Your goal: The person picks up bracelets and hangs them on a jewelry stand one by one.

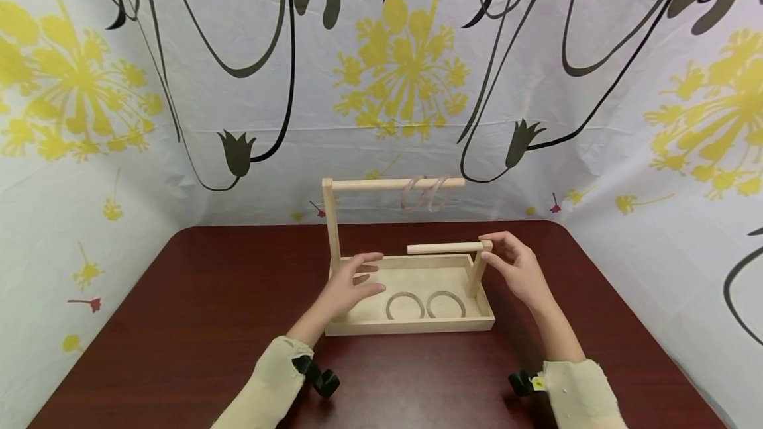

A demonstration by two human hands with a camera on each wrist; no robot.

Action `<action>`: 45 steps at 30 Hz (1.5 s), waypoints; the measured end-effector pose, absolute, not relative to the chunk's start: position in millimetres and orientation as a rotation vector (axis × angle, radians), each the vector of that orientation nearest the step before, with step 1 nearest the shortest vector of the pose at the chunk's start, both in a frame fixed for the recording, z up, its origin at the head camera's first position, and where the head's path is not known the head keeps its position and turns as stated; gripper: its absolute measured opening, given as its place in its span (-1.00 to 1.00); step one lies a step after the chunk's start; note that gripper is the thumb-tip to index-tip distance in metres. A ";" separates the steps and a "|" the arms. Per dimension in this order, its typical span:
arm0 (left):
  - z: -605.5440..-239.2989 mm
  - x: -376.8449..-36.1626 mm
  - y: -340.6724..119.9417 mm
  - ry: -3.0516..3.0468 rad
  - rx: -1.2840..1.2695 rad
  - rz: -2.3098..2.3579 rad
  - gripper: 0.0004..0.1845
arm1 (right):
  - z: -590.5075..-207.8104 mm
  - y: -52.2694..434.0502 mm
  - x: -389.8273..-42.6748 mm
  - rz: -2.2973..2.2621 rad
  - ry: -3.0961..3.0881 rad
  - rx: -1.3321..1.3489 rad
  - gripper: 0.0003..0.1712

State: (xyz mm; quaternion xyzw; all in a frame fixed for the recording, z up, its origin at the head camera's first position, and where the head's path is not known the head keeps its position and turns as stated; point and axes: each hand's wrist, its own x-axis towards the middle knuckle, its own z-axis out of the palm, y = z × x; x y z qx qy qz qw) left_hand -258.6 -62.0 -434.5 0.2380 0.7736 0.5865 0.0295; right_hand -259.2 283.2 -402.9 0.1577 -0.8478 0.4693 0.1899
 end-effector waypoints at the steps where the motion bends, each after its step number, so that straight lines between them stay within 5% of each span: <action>1: -435.3 -259.0 -61.7 2.375 0.746 1.794 -0.39 | -403.0 283.5 -259.2 1.318 -2.380 0.447 -0.67; 45: -457.4 -265.8 -44.0 2.369 0.822 1.305 -0.34 | -400.0 281.7 -255.5 1.429 -2.342 0.456 -0.67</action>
